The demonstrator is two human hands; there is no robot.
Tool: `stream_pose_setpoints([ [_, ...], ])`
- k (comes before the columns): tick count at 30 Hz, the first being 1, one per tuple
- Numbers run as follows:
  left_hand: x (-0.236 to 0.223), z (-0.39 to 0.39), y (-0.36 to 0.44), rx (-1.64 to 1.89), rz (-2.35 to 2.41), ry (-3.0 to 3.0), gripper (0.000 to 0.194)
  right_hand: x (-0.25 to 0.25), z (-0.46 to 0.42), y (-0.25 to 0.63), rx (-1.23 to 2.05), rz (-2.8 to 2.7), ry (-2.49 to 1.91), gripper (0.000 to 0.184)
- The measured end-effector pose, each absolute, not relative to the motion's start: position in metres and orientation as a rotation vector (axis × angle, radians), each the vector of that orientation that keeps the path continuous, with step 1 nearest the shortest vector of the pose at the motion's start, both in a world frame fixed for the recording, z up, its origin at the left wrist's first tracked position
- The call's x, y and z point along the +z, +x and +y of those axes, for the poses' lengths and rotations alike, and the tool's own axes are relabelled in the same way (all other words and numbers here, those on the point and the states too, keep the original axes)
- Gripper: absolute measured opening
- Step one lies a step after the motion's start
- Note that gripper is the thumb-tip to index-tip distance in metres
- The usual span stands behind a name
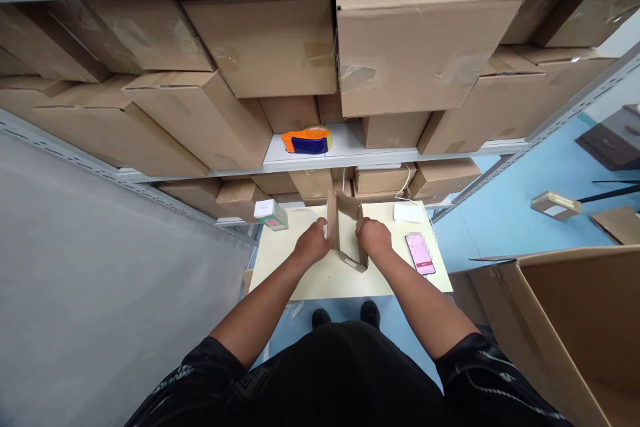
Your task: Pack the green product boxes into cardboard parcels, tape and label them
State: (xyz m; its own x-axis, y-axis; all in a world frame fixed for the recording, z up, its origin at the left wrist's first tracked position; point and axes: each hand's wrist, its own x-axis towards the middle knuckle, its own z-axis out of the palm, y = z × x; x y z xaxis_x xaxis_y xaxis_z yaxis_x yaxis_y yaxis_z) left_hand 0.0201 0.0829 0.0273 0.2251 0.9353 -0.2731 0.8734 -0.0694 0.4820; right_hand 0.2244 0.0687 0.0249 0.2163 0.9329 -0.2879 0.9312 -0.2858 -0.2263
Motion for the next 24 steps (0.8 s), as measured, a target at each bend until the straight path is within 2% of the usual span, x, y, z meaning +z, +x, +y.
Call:
stream_pose_setpoints([
  [6, 0.026, 0.082, 0.014, 0.113, 1.648, 1.966, 0.071, 0.017, 0.067, 0.233, 0.587, -1.798, -2.467, 0.030],
  [8, 0.023, 0.079, 0.014, 0.090, 1.628, 1.986, 0.081, 0.014, 0.067, 0.236, 0.578, -1.768, -2.413, 0.044],
  [11, 0.018, 0.072, 0.014, 0.156, 1.624, 2.146, 0.091, 0.009, 0.074, 0.242, 0.558, -1.800, -2.241, 0.076],
  [13, 0.014, 0.068, 0.014, 0.241, 1.537, 2.330, 0.084, 0.006, 0.082, 0.247, 0.582, -1.854, -2.147, 0.087],
  [16, 0.008, 0.067, 0.010, 0.234, 1.121, 2.537, 0.055, 0.004, 0.093, 0.255, 0.611, -1.914, -2.108, 0.087],
  [18, 0.002, 0.067, 0.007, 0.170, 0.885, 2.566, 0.043, 0.004, 0.099, 0.259, 0.586, -1.956, -2.114, 0.087],
  [24, -0.006, 0.061, 0.003, 0.291, 1.101, 2.503, 0.044, 0.006, 0.104, 0.260, 0.518, -2.032, -2.112, 0.085],
])
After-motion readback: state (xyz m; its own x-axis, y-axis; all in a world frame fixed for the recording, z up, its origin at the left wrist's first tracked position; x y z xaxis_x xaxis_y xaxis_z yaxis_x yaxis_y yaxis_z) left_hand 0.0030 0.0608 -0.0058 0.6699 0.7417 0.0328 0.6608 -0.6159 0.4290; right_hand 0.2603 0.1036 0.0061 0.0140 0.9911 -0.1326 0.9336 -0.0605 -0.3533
